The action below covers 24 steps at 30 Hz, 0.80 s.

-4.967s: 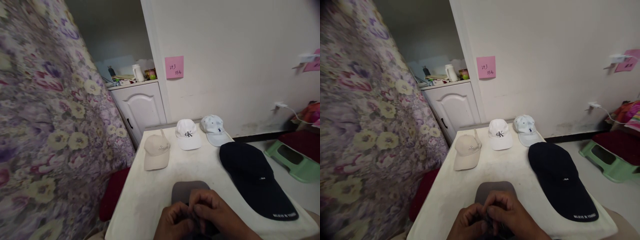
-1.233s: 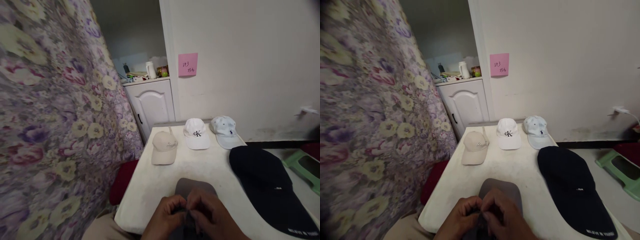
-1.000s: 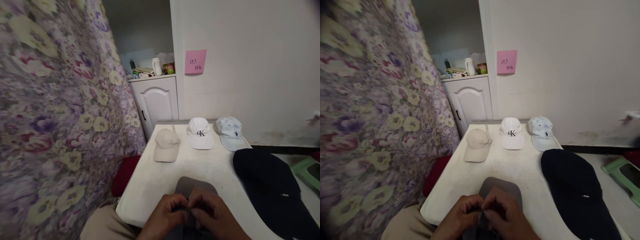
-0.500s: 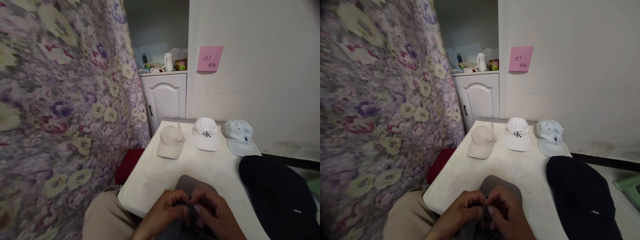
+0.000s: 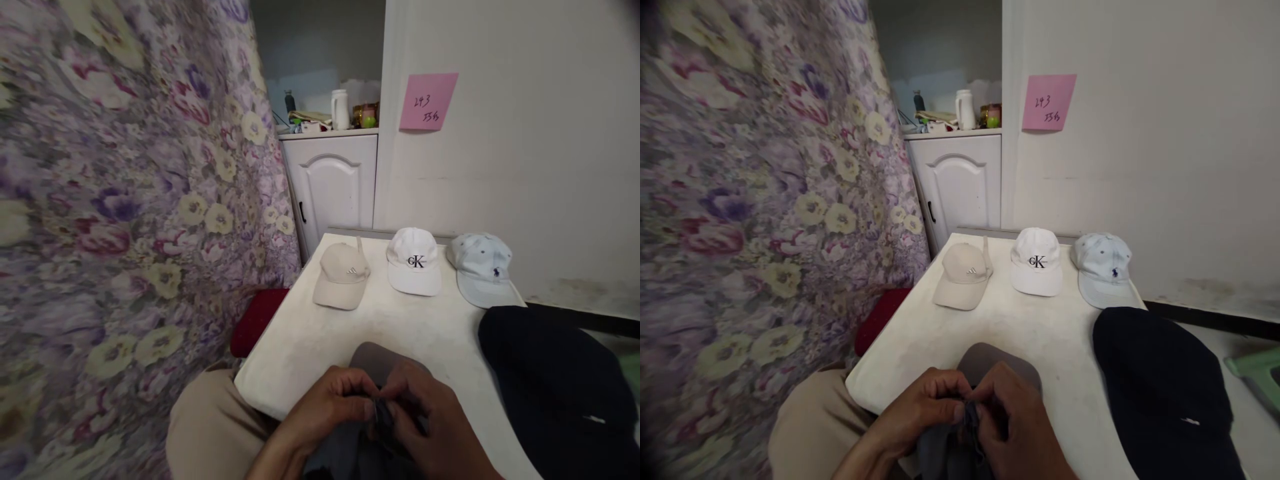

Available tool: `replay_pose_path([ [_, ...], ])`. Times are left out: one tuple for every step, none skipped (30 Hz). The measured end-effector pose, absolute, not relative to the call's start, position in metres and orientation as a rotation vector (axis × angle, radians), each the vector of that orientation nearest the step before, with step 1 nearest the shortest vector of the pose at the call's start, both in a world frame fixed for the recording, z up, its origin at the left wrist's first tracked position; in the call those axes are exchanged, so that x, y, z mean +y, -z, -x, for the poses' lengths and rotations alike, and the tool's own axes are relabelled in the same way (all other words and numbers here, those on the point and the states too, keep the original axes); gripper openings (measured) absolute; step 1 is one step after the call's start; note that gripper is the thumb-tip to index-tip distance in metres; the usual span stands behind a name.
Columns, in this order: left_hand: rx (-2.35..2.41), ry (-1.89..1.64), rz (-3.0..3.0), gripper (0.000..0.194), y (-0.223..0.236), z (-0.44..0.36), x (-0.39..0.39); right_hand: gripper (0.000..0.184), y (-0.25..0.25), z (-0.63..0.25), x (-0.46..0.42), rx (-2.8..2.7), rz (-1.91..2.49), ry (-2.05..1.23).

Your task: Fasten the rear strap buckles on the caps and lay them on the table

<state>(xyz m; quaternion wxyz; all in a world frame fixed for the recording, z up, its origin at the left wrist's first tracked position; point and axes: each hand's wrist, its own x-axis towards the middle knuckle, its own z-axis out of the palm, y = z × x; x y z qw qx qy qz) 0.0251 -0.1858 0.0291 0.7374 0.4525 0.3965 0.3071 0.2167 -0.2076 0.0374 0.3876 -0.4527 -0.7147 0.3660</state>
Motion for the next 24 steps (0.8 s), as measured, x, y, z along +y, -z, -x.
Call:
replay_pose_path([
  [0.873, -0.672, -0.996, 0.016, -0.029, -0.025, -0.186, 0.013, -0.038, -0.217, -0.207, -1.849, 1.142, -0.875],
  [0.873, -0.668, -0.999, 0.016, -0.029, -0.025, -0.186, 0.014, -0.038, -0.218, -0.207, -1.868, 1.131, -0.836],
  [0.872, -0.664, -0.999, 0.016, -0.03, -0.025, -0.185, 0.015, -0.039, -0.218, -0.207, -1.88, 1.119, -0.811],
  [0.87, -0.661, -0.999, 0.017, -0.03, -0.026, -0.185, 0.016, -0.039, -0.219, -0.207, -1.888, 1.111, -0.799],
  [0.87, -0.658, -0.999, 0.017, -0.03, -0.026, -0.185, 0.017, -0.039, -0.219, -0.207, -1.899, 1.104, -0.8],
  [0.869, -0.657, -0.998, 0.017, -0.031, -0.026, -0.185, 0.017, -0.04, -0.22, -0.207, -1.912, 1.1, -0.811],
  [0.867, -0.655, -0.999, 0.017, -0.031, -0.026, -0.185, 0.017, -0.041, -0.221, -0.206, -1.926, 1.099, -0.831],
  [0.864, -0.651, -0.999, 0.018, -0.032, -0.026, -0.185, 0.017, -0.042, -0.222, -0.206, -1.933, 1.102, -0.863],
  [0.86, -0.649, -0.999, 0.019, -0.032, -0.027, -0.185, 0.017, -0.043, -0.223, -0.205, -1.936, 1.108, -0.902],
  [0.856, -0.645, -0.999, 0.02, -0.032, -0.027, -0.185, 0.017, -0.044, -0.224, -0.204, -1.933, 1.117, -0.946],
  [0.853, -0.642, -0.998, 0.021, -0.033, -0.027, -0.185, 0.017, -0.045, -0.225, -0.203, -1.924, 1.127, -0.991],
  [0.85, -0.637, -0.997, 0.021, -0.033, -0.027, -0.185, 0.017, -0.046, -0.227, -0.202, -1.914, 1.137, -1.034],
  [0.849, -0.633, -0.995, 0.021, -0.034, -0.027, -0.184, 0.018, -0.046, -0.228, -0.202, -1.906, 1.142, -1.072],
  [0.849, -0.63, -0.995, 0.021, -0.034, -0.028, -0.184, 0.018, -0.047, -0.228, -0.201, -1.9, 1.15, -1.102],
  [0.848, -0.626, -0.997, 0.021, -0.034, -0.028, -0.184, 0.018, -0.047, -0.229, -0.201, -1.902, 1.156, -1.121],
  [0.848, -0.624, -1.0, 0.021, -0.034, -0.028, -0.184, 0.018, -0.047, -0.23, -0.201, -1.906, 1.163, -1.133],
  [0.85, -0.623, -1.004, 0.021, -0.034, -0.028, -0.184, 0.018, -0.046, -0.231, -0.2, -1.914, 1.169, -1.138],
  [0.853, -0.625, -1.009, 0.021, -0.034, -0.029, -0.184, 0.017, -0.046, -0.232, -0.2, -1.924, 1.177, -1.137],
  [0.858, -0.627, -1.015, 0.021, -0.034, -0.029, -0.184, 0.016, -0.045, -0.232, -0.2, -1.933, 1.183, -1.132],
  [0.864, -0.628, -1.024, 0.02, -0.034, -0.029, -0.184, 0.016, -0.045, -0.233, -0.2, -1.942, 1.189, -1.124],
  [0.871, -0.629, -1.032, 0.019, -0.033, -0.029, -0.184, 0.015, -0.045, -0.233, -0.2, -1.95, 1.192, -1.116],
  [0.876, -0.627, -1.04, 0.018, -0.033, -0.03, -0.184, 0.015, -0.045, -0.234, -0.2, -1.955, 1.196, -1.107],
  [0.882, -0.624, -1.045, 0.018, -0.033, -0.03, -0.184, 0.015, -0.045, -0.234, -0.2, -1.963, 1.196, -1.096],
  [0.886, -0.621, -1.046, 0.018, -0.034, -0.03, -0.184, 0.016, -0.046, -0.234, -0.2, -1.971, 1.195, -1.088],
])
